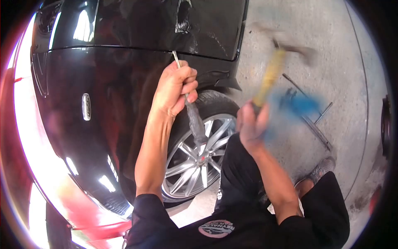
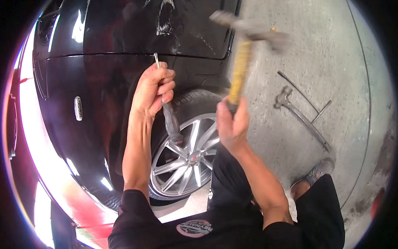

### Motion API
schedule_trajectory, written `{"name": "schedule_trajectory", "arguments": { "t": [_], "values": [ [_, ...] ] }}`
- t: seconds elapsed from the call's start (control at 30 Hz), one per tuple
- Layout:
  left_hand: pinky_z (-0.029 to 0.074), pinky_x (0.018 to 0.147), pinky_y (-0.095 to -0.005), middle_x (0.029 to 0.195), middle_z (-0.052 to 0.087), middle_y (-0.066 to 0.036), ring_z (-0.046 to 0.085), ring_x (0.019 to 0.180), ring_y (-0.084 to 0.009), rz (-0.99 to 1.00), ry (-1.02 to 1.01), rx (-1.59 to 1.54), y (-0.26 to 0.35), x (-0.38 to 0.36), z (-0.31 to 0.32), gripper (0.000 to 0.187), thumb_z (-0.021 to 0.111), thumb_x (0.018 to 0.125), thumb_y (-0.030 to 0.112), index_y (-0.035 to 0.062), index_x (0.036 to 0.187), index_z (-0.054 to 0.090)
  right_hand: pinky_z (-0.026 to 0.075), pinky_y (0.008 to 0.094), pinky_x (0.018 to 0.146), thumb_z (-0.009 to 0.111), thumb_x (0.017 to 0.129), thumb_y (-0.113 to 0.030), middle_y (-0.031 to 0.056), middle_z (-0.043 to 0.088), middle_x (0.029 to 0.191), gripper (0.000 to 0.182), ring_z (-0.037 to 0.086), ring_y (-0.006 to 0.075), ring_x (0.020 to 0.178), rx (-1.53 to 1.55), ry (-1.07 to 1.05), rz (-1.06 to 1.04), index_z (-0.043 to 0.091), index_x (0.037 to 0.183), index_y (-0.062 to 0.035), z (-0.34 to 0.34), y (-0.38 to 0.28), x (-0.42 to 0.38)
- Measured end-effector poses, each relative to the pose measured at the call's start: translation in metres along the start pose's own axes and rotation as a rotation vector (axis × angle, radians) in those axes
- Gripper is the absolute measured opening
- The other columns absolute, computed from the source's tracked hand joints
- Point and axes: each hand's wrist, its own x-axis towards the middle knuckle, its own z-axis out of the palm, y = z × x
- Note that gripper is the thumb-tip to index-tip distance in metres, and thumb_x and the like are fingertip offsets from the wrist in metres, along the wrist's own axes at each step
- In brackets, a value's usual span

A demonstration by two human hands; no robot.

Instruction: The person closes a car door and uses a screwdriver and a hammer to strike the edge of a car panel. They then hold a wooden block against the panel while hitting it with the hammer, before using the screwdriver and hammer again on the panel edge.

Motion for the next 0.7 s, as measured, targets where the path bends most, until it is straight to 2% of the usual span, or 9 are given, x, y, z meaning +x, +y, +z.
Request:
{"name": "schedule_trajectory", "arguments": {
  "t": [0.13,0.17,0.23,0.33,0.4,0.5,0.63,0.67,0.7],
  "values": [
    [0.032,0.038,-0.0243,0.066,0.035,0.008,0.030,0.047,-0.0020,0.009,0.008,0.008,0.002,0.000,0.003,0.030,0.056,0.094,0.000,0.0185,0.078,0.038,0.046,0.0378,0.055,0.058,0.106,-0.017,0.0061,0.053,0.065,0.022,0.057,0.0200,0.061,0.476,0.119,-0.211,0.050,0.118,-0.0009,0.019,0.024,0.012],
    [0.033,0.039,-0.0262,0.066,0.037,0.007,0.032,0.047,-0.0028,0.018,0.005,0.001,0.002,0.000,0.003,0.031,0.055,0.093,0.000,0.0173,0.076,0.036,0.045,0.0355,0.054,0.057,0.107,-0.018,0.0054,0.054,0.068,0.021,0.057,0.0186,0.062,0.159,0.076,-0.173,0.049,0.118,-0.0010,0.027,0.074,0.013],
    [0.032,0.038,-0.0244,0.067,0.036,0.008,0.030,0.047,-0.0020,0.021,0.000,0.005,-0.001,0.001,0.002,0.030,0.057,0.094,0.001,0.0184,0.078,0.038,0.045,0.0331,0.054,0.056,0.108,-0.018,0.0046,0.056,0.070,0.021,0.057,0.0171,0.063,-0.155,0.042,-0.144,0.049,0.118,-0.0010,0.029,0.082,0.018],
    [0.030,0.037,-0.0227,0.067,0.035,0.009,0.029,0.048,-0.0012,0.035,-0.004,0.015,0.001,0.007,0.001,0.029,0.059,0.095,0.002,0.0195,0.080,0.041,0.043,0.0314,0.053,0.053,0.109,-0.016,0.0064,0.057,0.076,0.020,0.057,0.0160,0.062,-0.255,-0.151,-0.008,0.047,0.120,-0.0006,0.011,0.053,0.021],
    [0.030,0.037,-0.0227,0.067,0.035,0.008,0.029,0.048,-0.0012,0.036,-0.008,0.011,-0.002,0.002,0.000,0.030,0.059,0.095,0.002,0.0195,0.080,0.041,0.039,0.0293,0.043,0.053,0.106,-0.019,-0.0008,0.049,0.065,0.014,0.048,0.0104,0.050,-0.056,-0.071,0.023,0.050,0.100,-0.0075,0.007,0.012,0.016],
    [0.031,0.037,-0.0227,0.067,0.036,0.008,0.029,0.047,-0.0016,0.005,0.020,0.043,0.001,0.000,0.002,0.029,0.059,0.095,0.002,0.0194,0.080,0.041,0.044,0.0272,0.051,0.052,0.110,-0.018,0.0026,0.053,0.075,0.015,0.051,0.0104,0.058,0.280,-0.042,-0.150,0.047,0.117,-0.0060,0.004,-0.008,0.005],
    [0.035,0.038,-0.0266,0.065,0.037,0.006,0.032,0.046,-0.0030,0.005,0.008,0.007,0.001,-0.003,0.001,0.033,0.058,0.092,-0.001,0.0175,0.077,0.036,0.045,0.0307,0.050,0.052,0.109,-0.017,0.0035,0.054,0.072,0.011,0.050,0.0138,0.052,0.431,-0.035,-0.145,0.048,0.114,-0.0083,0.033,0.053,0.009],
    [0.035,0.038,-0.0265,0.065,0.037,0.006,0.032,0.045,-0.0028,0.007,0.022,0.020,0.000,-0.002,0.002,0.032,0.057,0.092,-0.001,0.0174,0.077,0.036,0.046,0.0347,0.052,0.056,0.108,-0.021,0.0085,0.056,0.067,0.017,0.057,0.0167,0.055,-0.329,-0.071,0.047,0.050,0.109,-0.0047,0.037,0.050,0.007],
    [0.035,0.038,-0.0265,0.065,0.037,0.006,0.031,0.045,-0.0027,0.012,0.031,0.038,0.002,0.001,0.003,0.032,0.057,0.092,-0.001,0.0174,0.077,0.036,0.046,0.0355,0.053,0.057,0.107,-0.021,0.0105,0.057,0.065,0.019,0.059,0.0170,0.057,-0.253,-0.055,0.094,0.051,0.107,-0.0027,0.034,0.052,0.012]
  ]
}}
